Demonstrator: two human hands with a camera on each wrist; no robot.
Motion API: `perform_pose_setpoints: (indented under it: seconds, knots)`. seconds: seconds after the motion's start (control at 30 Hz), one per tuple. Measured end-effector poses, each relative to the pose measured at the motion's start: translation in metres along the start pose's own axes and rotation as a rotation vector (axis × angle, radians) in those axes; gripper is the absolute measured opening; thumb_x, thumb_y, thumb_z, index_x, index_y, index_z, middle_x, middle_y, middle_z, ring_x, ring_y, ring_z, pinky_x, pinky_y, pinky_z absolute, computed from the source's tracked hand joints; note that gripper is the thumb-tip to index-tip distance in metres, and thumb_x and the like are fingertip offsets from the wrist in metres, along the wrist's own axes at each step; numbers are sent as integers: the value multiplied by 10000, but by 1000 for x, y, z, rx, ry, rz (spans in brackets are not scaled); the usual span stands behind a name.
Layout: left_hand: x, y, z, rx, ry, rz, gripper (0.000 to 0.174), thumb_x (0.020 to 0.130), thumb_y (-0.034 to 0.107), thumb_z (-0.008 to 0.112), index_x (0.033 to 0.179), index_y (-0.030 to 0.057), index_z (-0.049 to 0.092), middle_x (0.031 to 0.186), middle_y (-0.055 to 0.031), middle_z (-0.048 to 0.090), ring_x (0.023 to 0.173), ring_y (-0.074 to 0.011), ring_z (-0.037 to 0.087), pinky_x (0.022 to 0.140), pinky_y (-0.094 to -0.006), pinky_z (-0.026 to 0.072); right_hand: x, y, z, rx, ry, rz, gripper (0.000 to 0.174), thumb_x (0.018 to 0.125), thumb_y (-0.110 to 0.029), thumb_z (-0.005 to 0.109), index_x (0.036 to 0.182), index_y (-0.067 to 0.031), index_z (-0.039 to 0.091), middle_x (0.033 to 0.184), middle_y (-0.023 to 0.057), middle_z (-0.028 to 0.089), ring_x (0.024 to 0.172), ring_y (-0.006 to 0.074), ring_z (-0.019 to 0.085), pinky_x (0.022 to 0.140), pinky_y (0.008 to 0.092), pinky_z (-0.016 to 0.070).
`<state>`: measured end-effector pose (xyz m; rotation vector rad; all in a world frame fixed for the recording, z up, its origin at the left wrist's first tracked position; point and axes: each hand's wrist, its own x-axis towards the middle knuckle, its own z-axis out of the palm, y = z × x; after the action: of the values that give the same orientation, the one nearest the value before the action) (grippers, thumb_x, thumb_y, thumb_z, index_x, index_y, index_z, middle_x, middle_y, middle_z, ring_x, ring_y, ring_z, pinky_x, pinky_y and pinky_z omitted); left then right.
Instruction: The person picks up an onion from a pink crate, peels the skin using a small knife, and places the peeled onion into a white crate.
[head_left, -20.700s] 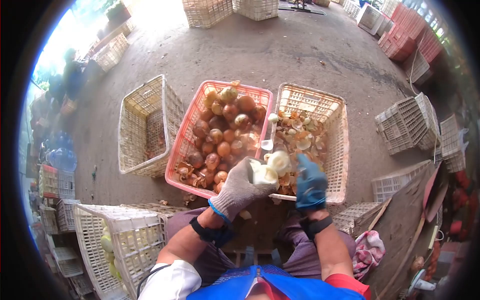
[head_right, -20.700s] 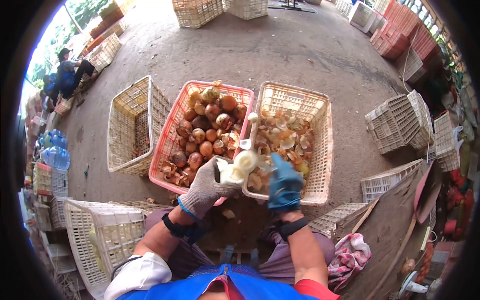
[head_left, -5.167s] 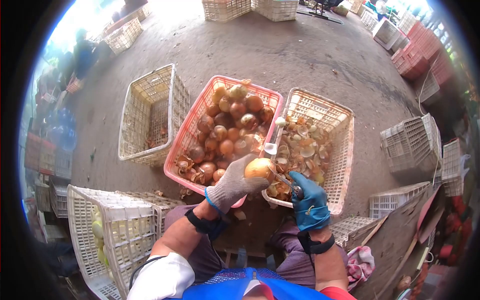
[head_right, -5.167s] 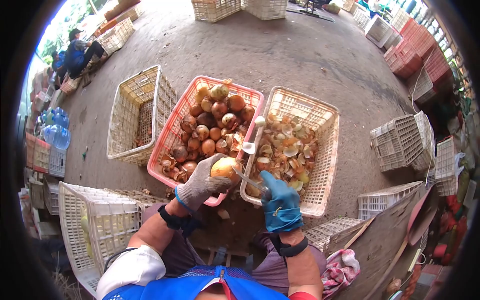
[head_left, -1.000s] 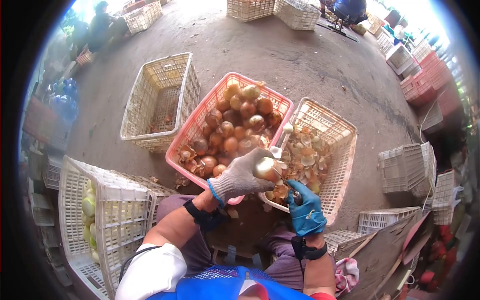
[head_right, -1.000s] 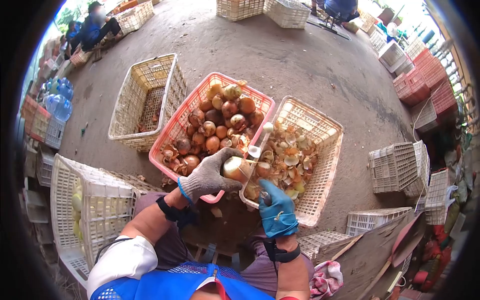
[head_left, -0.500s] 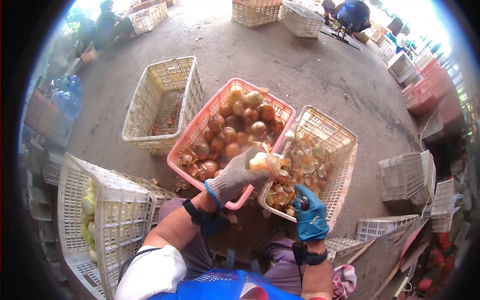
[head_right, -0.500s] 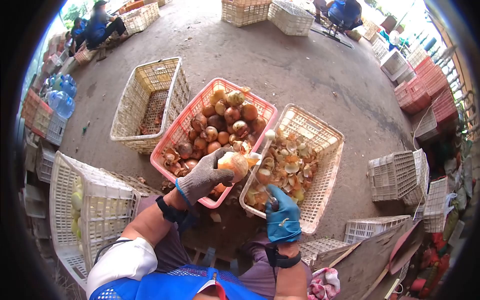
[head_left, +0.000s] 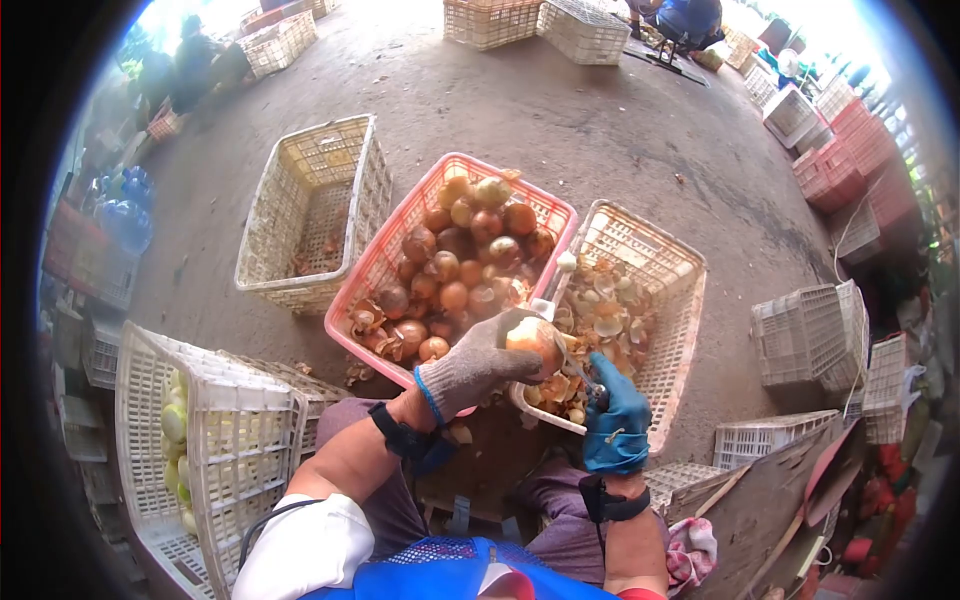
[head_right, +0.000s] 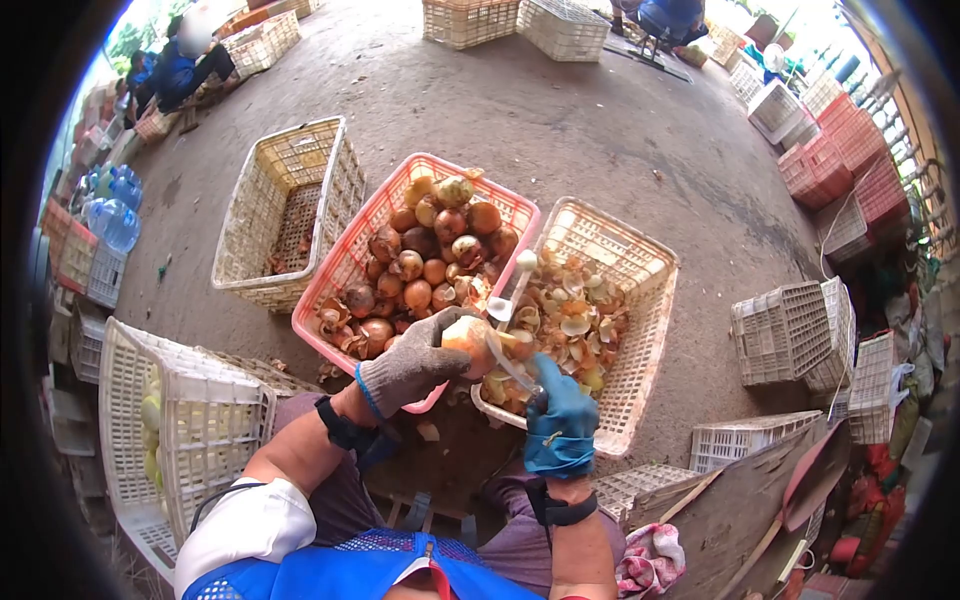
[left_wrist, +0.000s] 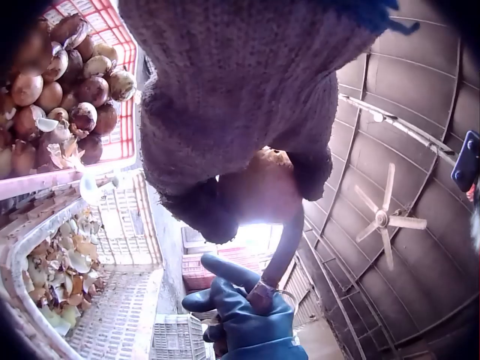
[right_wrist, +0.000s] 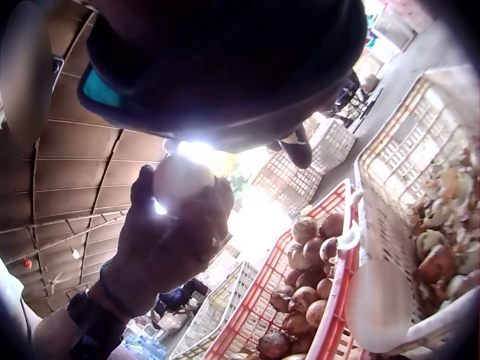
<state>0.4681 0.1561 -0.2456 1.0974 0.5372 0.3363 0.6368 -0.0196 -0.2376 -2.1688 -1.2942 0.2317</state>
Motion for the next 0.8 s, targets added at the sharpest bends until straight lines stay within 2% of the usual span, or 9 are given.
perform_pose_setpoints:
  seconds: [0.03, 0.13, 0.23, 0.33, 0.43, 0.53, 0.63, 0.73, 0.8]
  knots:
    - [-1, 3, 0, 69, 1, -23, 670, 829, 164, 763, 1428, -17, 524, 1214, -88, 654, 1106, -140, 638, 932, -292, 550, -2, 3, 0, -18, 1, 26, 454, 859, 45, 626, 1295, -61, 698, 1125, 219, 731, 970, 376, 721, 864, 434, 561]
    - [-1, 9, 4, 61, 14, -2, 663, 817, 146, 745, 1422, -22, 531, 1212, -90, 660, 1114, -144, 635, 958, -296, 538, -3, 7, 3, 209, 12, 55, 471, 863, 50, 625, 1315, -67, 691, 1127, 224, 729, 985, 381, 721, 874, 435, 558]
    - [0, 11, 7, 83, 25, 49, 662, 818, 152, 754, 1419, -20, 537, 1227, -93, 658, 1112, -152, 638, 980, -301, 527, -2, 1, 2, 204, -25, -27, 470, 873, 47, 617, 1324, -66, 688, 1124, 227, 728, 962, 382, 722, 859, 431, 560]
    - [1, 6, 6, 36, 18, 32, 668, 811, 148, 763, 1417, -20, 539, 1240, -90, 656, 1120, -155, 637, 1001, -312, 518, -2, 0, 1, 171, -58, -16, 483, 860, 62, 612, 1321, -61, 688, 1137, 228, 726, 980, 384, 723, 863, 425, 563]
    - [-1, 10, 8, 73, 42, 19, 678, 796, 151, 770, 1406, -23, 530, 1241, -101, 664, 1140, -171, 640, 1017, -321, 509, -2, 5, 8, 69, 62, -106, 495, 850, 5, 597, 1321, -123, 679, 926, 176, 716, 834, 397, 698, 734, 491, 544]
    - [0, 8, 6, 163, 32, 33, 668, 793, 131, 771, 1402, -14, 536, 1233, -93, 665, 1129, -168, 641, 998, -318, 519, -3, 9, 9, 11, 105, -69, 530, 830, 17, 593, 1332, -129, 674, 920, 173, 711, 828, 398, 695, 729, 485, 546]
    - [1, 5, 6, 140, 46, 43, 660, 786, 115, 774, 1392, -6, 542, 1228, -86, 664, 1117, -161, 640, 979, -311, 528, -2, 14, 15, 76, 138, -159, 538, 822, 23, 582, 1330, -126, 677, 917, 171, 708, 826, 398, 693, 733, 481, 548]
    - [-1, 10, 6, 134, 53, 44, 652, 798, 148, 802, 1390, 3, 570, 1198, -85, 680, 1102, -151, 649, 986, -316, 527, -4, 2, 7, 144, -15, -31, 395, 923, -1, 606, 1303, -59, 700, 1138, 217, 738, 964, 346, 738, 866, 404, 576]
    - [-1, 8, 4, 111, 50, 72, 652, 798, 147, 802, 1390, 5, 570, 1202, -86, 677, 1101, -151, 650, 984, -315, 528, -3, 1, 5, 165, -54, -4, 385, 930, -6, 606, 1300, -55, 701, 1131, 216, 742, 960, 335, 743, 858, 397, 581]
